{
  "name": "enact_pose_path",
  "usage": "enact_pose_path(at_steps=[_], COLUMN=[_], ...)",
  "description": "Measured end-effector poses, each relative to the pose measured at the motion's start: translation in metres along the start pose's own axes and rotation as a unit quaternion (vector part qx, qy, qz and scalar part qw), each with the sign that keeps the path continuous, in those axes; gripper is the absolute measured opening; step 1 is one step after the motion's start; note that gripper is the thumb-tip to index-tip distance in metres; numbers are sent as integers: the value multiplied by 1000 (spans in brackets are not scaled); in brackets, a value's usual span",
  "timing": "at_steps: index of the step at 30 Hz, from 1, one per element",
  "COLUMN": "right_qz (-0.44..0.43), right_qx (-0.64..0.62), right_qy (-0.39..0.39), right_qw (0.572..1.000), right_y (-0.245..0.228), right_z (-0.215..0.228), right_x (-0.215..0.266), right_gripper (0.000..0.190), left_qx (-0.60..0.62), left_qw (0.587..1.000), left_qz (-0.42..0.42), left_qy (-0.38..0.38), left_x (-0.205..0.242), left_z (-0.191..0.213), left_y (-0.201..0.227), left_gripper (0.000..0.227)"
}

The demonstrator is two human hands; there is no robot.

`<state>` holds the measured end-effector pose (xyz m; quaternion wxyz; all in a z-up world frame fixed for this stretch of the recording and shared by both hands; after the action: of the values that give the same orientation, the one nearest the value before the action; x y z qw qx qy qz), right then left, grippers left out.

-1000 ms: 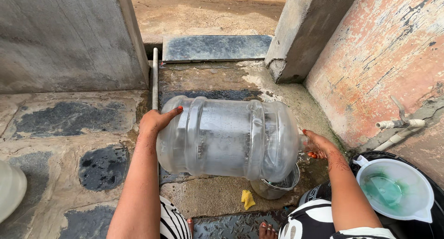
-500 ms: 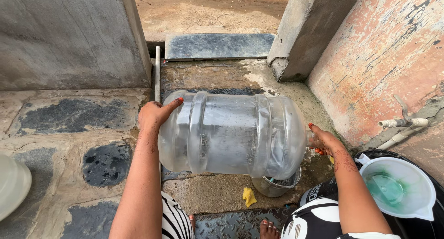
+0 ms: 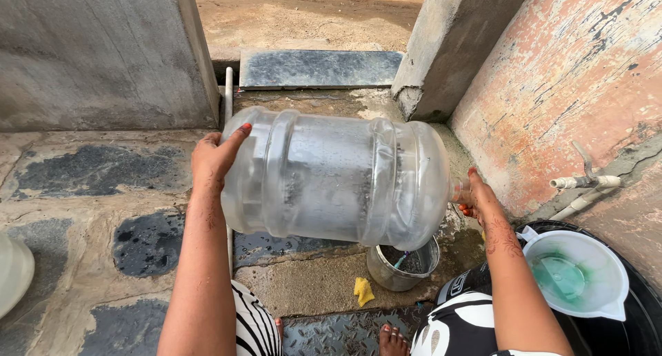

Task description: The person washes a large plastic water jug by pouring soapy water from a small container into it and shaking the jug to rinse the interior.

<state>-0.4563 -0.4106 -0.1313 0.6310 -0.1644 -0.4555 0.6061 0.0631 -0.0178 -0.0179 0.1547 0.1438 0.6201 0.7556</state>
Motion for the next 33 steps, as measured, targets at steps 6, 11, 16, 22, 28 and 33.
enact_pose_path(at_steps=[6, 11, 16, 22, 28, 33], right_qz=[77, 83, 54, -28, -94, -75], right_qx=[-64, -72, -162, -297, -80, -58], right_qy=[38, 4, -92, -123, -72, -51], right_qw=[994, 994, 981, 947, 990, 994], right_y=[-41, -47, -48, -14, 59, 71], right_z=[6, -2, -13, -21, -33, -25], right_x=[38, 29, 10, -25, -80, -72], right_gripper=[75, 63, 48, 47, 51, 50], left_qx=[9, 64, 322, 181, -167, -211], left_qw=[993, 987, 927, 981, 980, 968], left_qz=[-71, -69, -181, 52, 80, 99], left_qy=[92, 128, 66, -46, -69, -89], left_x=[15, 20, 3, -17, -36, -30], left_z=[26, 35, 35, 8, -43, -48], left_y=[34, 45, 49, 19, -74, -77], left_gripper=[101, 85, 80, 100, 128, 122])
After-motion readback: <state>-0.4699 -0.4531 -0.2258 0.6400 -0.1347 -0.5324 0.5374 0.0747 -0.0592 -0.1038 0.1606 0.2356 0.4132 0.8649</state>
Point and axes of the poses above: each hand's wrist, its own x-axis away from the middle knuckle, its own z-axis out of the back of the hand, y = z × x, the point moved 5 cm from there along -x, towards the middle knuckle, and after that the axes turned 13 degrees about x, right-handed, at the moved point
